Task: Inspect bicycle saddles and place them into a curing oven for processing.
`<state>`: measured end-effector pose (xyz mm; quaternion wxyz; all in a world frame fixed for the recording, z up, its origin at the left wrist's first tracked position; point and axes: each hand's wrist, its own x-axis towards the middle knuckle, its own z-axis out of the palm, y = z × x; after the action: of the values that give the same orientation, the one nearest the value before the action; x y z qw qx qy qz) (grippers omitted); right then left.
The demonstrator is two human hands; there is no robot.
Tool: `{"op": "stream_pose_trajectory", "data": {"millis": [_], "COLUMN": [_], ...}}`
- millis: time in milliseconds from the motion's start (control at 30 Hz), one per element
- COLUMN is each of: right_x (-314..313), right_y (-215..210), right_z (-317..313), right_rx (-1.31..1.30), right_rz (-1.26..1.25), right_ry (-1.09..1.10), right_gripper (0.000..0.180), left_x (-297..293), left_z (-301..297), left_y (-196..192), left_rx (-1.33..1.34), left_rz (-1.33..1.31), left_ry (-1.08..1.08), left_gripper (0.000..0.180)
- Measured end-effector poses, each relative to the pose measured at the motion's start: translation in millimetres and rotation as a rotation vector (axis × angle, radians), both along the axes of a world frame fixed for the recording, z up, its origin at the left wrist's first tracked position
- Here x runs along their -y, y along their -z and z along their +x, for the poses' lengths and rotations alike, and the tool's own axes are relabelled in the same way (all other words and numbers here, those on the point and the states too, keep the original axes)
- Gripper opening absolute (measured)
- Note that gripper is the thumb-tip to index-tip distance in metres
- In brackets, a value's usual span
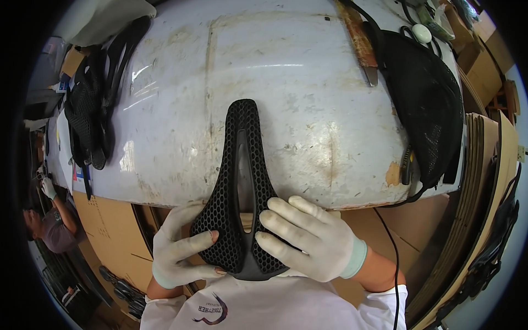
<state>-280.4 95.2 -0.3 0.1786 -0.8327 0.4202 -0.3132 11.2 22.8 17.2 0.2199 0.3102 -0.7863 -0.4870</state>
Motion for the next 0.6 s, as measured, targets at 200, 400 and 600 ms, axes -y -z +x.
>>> {"op": "stream_pose_trajectory", "data": {"millis": [200,400,600], "right_x": [-1.4,-1.4,-0.4], "right_y": [0.4,-3.8,-3.9], "right_z": [2.6,4.4,5.8], "right_rx": [0.006,0.011,0.023], "right_rz": [0.011,0.027,0.032], "right_ry": [0.028,0.046,0.052], "right_gripper": [0.038,0.037,0.038], "left_x": [8.1,0.7,-7.9], "left_z": [0.4,-0.1,-1.8], "left_y": [-6.5,3.0,10.8], "left_rx": [0.021,0.002,-0.02], "left_rz": [0.006,-0.025,-0.056], "left_ry": [-0.006,-0.012,-0.055], "left_gripper": [0.062,0.067,0.072]}}
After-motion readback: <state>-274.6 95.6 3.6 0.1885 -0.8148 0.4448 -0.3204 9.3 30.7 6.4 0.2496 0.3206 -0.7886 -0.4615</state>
